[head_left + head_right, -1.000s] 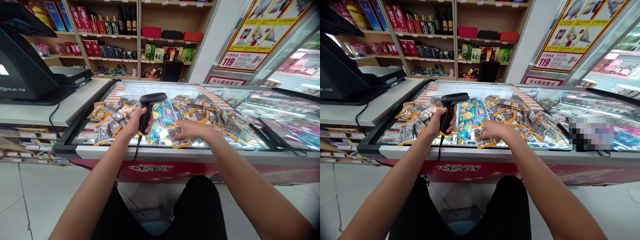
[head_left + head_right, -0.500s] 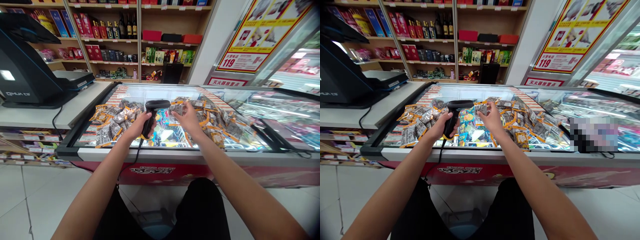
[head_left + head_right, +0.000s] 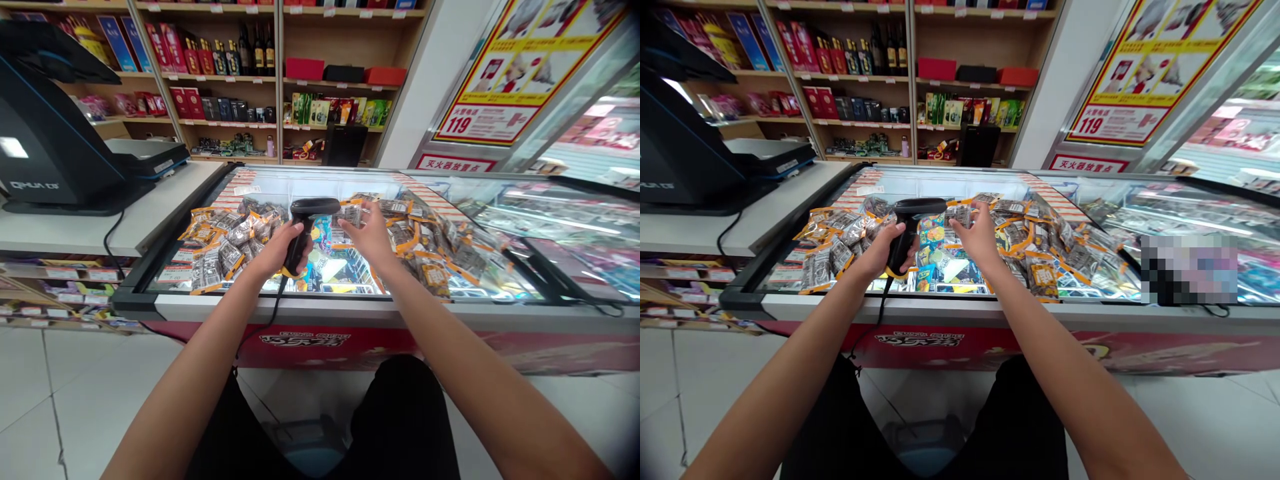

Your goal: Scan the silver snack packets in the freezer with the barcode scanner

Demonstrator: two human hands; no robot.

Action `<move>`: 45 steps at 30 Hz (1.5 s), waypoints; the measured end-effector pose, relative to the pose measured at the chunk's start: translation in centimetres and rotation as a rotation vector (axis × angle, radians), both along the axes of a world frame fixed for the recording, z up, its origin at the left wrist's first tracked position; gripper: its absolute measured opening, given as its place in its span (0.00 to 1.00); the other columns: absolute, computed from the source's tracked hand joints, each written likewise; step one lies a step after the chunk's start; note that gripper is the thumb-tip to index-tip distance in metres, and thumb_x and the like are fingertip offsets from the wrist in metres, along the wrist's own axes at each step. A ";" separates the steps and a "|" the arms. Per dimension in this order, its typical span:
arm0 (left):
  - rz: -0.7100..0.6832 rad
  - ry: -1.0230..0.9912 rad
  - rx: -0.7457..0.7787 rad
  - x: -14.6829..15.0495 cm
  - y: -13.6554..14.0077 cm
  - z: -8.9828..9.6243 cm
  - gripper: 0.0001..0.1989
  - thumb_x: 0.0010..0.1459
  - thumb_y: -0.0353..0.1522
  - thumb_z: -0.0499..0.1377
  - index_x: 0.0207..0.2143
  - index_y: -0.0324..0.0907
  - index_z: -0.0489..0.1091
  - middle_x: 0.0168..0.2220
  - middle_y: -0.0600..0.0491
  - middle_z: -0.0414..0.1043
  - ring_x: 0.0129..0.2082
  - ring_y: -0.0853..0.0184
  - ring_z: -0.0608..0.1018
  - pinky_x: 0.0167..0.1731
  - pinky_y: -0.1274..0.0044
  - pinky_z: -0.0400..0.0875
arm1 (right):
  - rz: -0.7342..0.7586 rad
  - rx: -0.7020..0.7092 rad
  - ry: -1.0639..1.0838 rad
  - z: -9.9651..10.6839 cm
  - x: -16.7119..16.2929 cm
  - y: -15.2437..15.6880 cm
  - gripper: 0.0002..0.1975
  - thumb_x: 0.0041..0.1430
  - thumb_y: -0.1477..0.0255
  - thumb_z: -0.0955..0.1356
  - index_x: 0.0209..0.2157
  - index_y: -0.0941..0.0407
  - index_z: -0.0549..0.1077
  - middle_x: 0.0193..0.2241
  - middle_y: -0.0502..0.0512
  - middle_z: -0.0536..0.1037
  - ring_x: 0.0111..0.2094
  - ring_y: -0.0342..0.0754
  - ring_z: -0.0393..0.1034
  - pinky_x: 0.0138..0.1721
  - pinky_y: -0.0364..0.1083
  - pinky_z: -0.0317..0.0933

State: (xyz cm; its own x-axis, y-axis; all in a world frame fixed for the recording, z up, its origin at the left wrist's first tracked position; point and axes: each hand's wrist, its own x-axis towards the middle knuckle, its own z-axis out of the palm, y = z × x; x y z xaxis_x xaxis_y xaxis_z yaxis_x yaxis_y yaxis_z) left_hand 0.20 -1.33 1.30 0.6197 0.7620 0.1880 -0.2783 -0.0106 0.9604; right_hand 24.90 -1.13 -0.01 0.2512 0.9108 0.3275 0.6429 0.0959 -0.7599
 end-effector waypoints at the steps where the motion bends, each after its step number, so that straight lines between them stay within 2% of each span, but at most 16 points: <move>1: 0.014 -0.020 -0.006 0.0 0.0 0.1 0.26 0.62 0.57 0.66 0.33 0.47 0.62 0.22 0.59 0.68 0.13 0.70 0.72 0.15 0.78 0.62 | 0.025 -0.055 0.075 0.1 -0.6 -0.1 0.45 0.72 0.51 0.74 0.80 0.54 0.59 0.66 0.72 0.78 0.61 0.66 0.81 0.60 0.63 0.77; 4: 0.045 -0.079 0.008 -0.1 0.0 0.5 0.26 0.61 0.57 0.64 0.32 0.47 0.63 0.20 0.59 0.65 0.14 0.70 0.70 0.16 0.77 0.61 | 0.164 -0.249 0.226 0.7 -2.9 -1.2 0.46 0.69 0.52 0.75 0.80 0.52 0.62 0.73 0.73 0.74 0.71 0.70 0.74 0.66 0.65 0.73; 6: 0.042 -0.075 0.037 -0.1 0.0 0.6 0.26 0.61 0.59 0.63 0.31 0.47 0.64 0.18 0.59 0.64 0.13 0.70 0.68 0.16 0.77 0.60 | 0.248 -0.333 0.153 1.1 -4.3 -2.3 0.43 0.69 0.51 0.75 0.78 0.53 0.66 0.75 0.74 0.72 0.77 0.73 0.66 0.72 0.68 0.67; 9: 0.009 -0.030 0.067 -0.1 0.0 0.6 0.28 0.62 0.61 0.60 0.28 0.46 0.65 0.15 0.57 0.62 0.13 0.69 0.67 0.16 0.77 0.57 | 0.193 -0.329 -0.061 1.4 -5.3 -3.7 0.40 0.70 0.57 0.75 0.77 0.56 0.69 0.76 0.76 0.70 0.81 0.76 0.57 0.78 0.72 0.57; 11: 0.003 -0.021 0.081 0.0 0.0 0.5 0.29 0.63 0.61 0.60 0.27 0.46 0.66 0.15 0.57 0.63 0.13 0.69 0.67 0.16 0.77 0.58 | 0.179 -0.340 -0.104 1.4 -5.5 -4.3 0.39 0.71 0.60 0.74 0.78 0.56 0.67 0.77 0.76 0.69 0.79 0.75 0.63 0.75 0.72 0.62; 14: 0.010 -0.024 0.103 0.0 0.1 0.4 0.30 0.63 0.62 0.60 0.26 0.46 0.66 0.15 0.55 0.65 0.13 0.69 0.68 0.18 0.77 0.62 | 0.364 -0.402 0.028 1.4 -6.0 -5.0 0.30 0.75 0.63 0.70 0.74 0.53 0.70 0.70 0.70 0.79 0.66 0.66 0.80 0.66 0.64 0.74; 16: 0.015 -0.027 0.113 0.0 0.0 0.4 0.31 0.63 0.62 0.60 0.26 0.46 0.66 0.15 0.55 0.65 0.14 0.69 0.68 0.20 0.76 0.65 | 0.515 -0.405 0.089 1.8 -6.4 -5.2 0.24 0.77 0.65 0.68 0.70 0.53 0.73 0.63 0.65 0.85 0.62 0.61 0.83 0.64 0.59 0.76; 19: 0.027 -0.037 0.082 -0.1 -0.1 0.5 0.29 0.64 0.60 0.60 0.27 0.46 0.65 0.16 0.56 0.66 0.14 0.70 0.69 0.20 0.77 0.66 | 0.586 -0.410 0.005 2.6 -5.7 -4.5 0.27 0.78 0.65 0.68 0.74 0.54 0.71 0.64 0.64 0.86 0.62 0.62 0.83 0.65 0.58 0.75; 22: 0.037 -0.037 -0.003 -0.2 -0.2 0.7 0.27 0.66 0.57 0.60 0.29 0.45 0.64 0.20 0.57 0.66 0.14 0.70 0.70 0.18 0.77 0.63 | 0.426 -0.358 -0.208 3.4 -2.4 -2.4 0.31 0.77 0.66 0.69 0.77 0.54 0.70 0.70 0.66 0.80 0.67 0.67 0.79 0.66 0.62 0.74; 24: 0.042 -0.033 -0.023 -0.2 -0.4 0.8 0.26 0.65 0.56 0.61 0.30 0.45 0.64 0.22 0.58 0.67 0.14 0.71 0.70 0.16 0.78 0.61 | 0.212 -0.276 -0.410 3.8 1.0 -0.4 0.30 0.74 0.64 0.73 0.73 0.54 0.75 0.71 0.70 0.79 0.70 0.75 0.75 0.69 0.66 0.71; 27: 0.043 -0.052 0.011 -0.1 -0.4 0.8 0.25 0.61 0.56 0.63 0.30 0.46 0.63 0.22 0.58 0.67 0.13 0.72 0.70 0.15 0.78 0.61 | -0.081 -0.372 -0.622 3.8 5.9 2.5 0.28 0.71 0.62 0.77 0.66 0.60 0.80 0.62 0.79 0.83 0.66 0.83 0.76 0.66 0.72 0.70; 31: 0.042 -0.059 0.008 -0.1 -0.3 0.7 0.24 0.60 0.55 0.64 0.32 0.47 0.62 0.23 0.59 0.68 0.13 0.71 0.70 0.14 0.78 0.61 | -0.142 -0.465 -0.681 3.3 9.3 4.5 0.21 0.66 0.66 0.80 0.56 0.62 0.84 0.57 0.83 0.84 0.64 0.84 0.76 0.62 0.73 0.73; 34: 0.045 -0.049 -0.023 -0.1 -0.2 0.7 0.24 0.63 0.55 0.63 0.32 0.47 0.62 0.22 0.58 0.69 0.13 0.71 0.71 0.15 0.78 0.61 | -0.108 -0.433 -0.631 3.1 9.7 4.8 0.19 0.62 0.67 0.82 0.52 0.61 0.84 0.56 0.81 0.85 0.62 0.81 0.79 0.60 0.70 0.74; 39: 0.044 -0.055 -0.011 -0.1 -0.1 0.6 0.24 0.63 0.55 0.63 0.33 0.47 0.61 0.22 0.58 0.69 0.13 0.70 0.71 0.15 0.77 0.61 | -0.058 -0.300 -0.411 3.5 8.0 3.2 0.16 0.56 0.70 0.84 0.41 0.56 0.80 0.45 0.69 0.86 0.53 0.72 0.82 0.57 0.64 0.75; 42: 0.021 -0.059 0.029 0.0 -0.1 0.5 0.25 0.62 0.56 0.64 0.32 0.47 0.61 0.23 0.59 0.69 0.13 0.71 0.70 0.15 0.77 0.62 | -0.015 -0.248 -0.148 3.8 5.8 1.5 0.13 0.63 0.68 0.81 0.40 0.53 0.75 0.38 0.60 0.83 0.41 0.60 0.81 0.44 0.57 0.78; 45: -0.050 -0.041 0.060 0.0 -0.1 0.2 0.27 0.62 0.58 0.66 0.32 0.46 0.62 0.23 0.58 0.68 0.13 0.71 0.70 0.15 0.77 0.64 | 0.058 -0.225 0.240 4.0 3.5 0.2 0.15 0.67 0.64 0.79 0.42 0.50 0.71 0.31 0.51 0.75 0.30 0.50 0.73 0.33 0.49 0.75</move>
